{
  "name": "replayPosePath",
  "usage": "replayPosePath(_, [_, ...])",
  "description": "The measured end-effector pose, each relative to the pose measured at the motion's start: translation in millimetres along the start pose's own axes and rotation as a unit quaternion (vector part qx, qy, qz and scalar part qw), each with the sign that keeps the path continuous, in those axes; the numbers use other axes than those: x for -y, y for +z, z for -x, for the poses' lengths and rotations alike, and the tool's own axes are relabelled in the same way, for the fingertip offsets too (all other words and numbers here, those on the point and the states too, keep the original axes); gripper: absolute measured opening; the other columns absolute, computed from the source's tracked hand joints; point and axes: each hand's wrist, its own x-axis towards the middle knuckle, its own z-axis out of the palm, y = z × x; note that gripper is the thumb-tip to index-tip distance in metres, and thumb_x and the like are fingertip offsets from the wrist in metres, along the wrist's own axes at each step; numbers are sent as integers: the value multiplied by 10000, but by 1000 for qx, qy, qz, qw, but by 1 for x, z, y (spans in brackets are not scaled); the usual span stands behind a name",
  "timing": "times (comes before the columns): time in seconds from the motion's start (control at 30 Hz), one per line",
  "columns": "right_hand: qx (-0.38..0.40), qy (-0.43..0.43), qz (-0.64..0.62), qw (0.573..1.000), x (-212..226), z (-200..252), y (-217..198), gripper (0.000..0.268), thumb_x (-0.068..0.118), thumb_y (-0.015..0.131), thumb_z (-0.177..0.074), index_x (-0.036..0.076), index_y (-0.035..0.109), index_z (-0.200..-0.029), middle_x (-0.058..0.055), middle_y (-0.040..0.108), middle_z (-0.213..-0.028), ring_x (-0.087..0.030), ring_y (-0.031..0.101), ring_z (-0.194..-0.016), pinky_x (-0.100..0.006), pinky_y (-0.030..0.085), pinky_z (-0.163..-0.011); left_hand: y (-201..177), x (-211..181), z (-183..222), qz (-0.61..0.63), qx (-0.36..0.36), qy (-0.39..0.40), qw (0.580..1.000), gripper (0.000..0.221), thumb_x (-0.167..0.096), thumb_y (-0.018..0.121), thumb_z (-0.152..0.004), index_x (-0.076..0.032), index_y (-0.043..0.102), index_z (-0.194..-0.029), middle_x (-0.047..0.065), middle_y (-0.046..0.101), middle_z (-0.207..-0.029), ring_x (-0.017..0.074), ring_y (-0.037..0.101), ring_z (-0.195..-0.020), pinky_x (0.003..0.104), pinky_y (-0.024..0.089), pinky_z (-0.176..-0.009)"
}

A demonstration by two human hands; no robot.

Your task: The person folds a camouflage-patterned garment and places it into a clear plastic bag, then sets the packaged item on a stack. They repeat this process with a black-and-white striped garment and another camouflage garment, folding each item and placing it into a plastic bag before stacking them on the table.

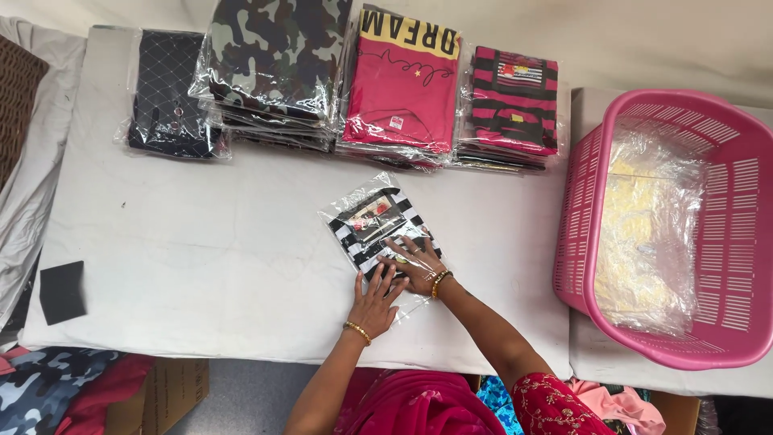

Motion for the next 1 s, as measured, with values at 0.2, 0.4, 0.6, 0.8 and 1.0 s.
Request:
replayPosePath(0.2, [81, 26, 13, 996, -5, -16, -17, 619, 617, 466, -960, 464, 320, -1542, 27, 150, -1703, -298, 57, -1570, -704, -48, -1214, 11, 9, 6, -23, 28, 10, 999, 766, -450, 561, -946, -371, 176, -1603, 43, 58, -1691, 301, 16, -1545, 690, 31, -1157])
replayPosePath(0.4, [39, 44, 6, 998, -5, 6, 19, 646, 595, 522, -955, 432, 328, -1549, 29, 134, -1711, -296, 9, -1582, -677, -22, -1219, -7, 10, 4, 13, 109, -15, 994, 759, -453, 559, -950, -377, 176, -1600, 37, 53, -1697, 293, -4, -1555, 692, 17, -1185])
replayPosePath(0.6, [10, 83, -31, 996, -3, 1, -6, 686, 558, 527, -934, 431, 298, -1568, 21, 124, -1712, -302, 0, -1574, -615, 8, -1229, 4, 15, 7, -10, 52, -6, 999, 738, -450, 565, -946, -345, 229, -1595, 31, 95, -1698, 287, 24, -1552, 691, 25, -1170])
replayPosePath(0.8, [9, 55, -56, 997, -1, 43, 28, 641, 449, 509, -1000, 293, 305, -1586, -63, 199, -1666, -299, 63, -1560, -590, 25, -1232, -18, 23, 6, 45, 116, -26, 992, 704, -505, 547, -955, -379, 235, -1573, 20, 89, -1679, 275, 18, -1547, 681, -9, -1194])
replayPosePath(1.0, [-215, -54, -100, 970, -44, 96, 60, 315, 42, 673, -820, 171, 665, -1108, 5, 685, -1214, -191, 646, -1222, -387, 497, -1067, -18, 55, -7, -41, 10, 27, 999, 597, -338, 526, -974, -375, 375, -1550, 0, 198, -1687, 248, 99, -1557, 638, 55, -1200])
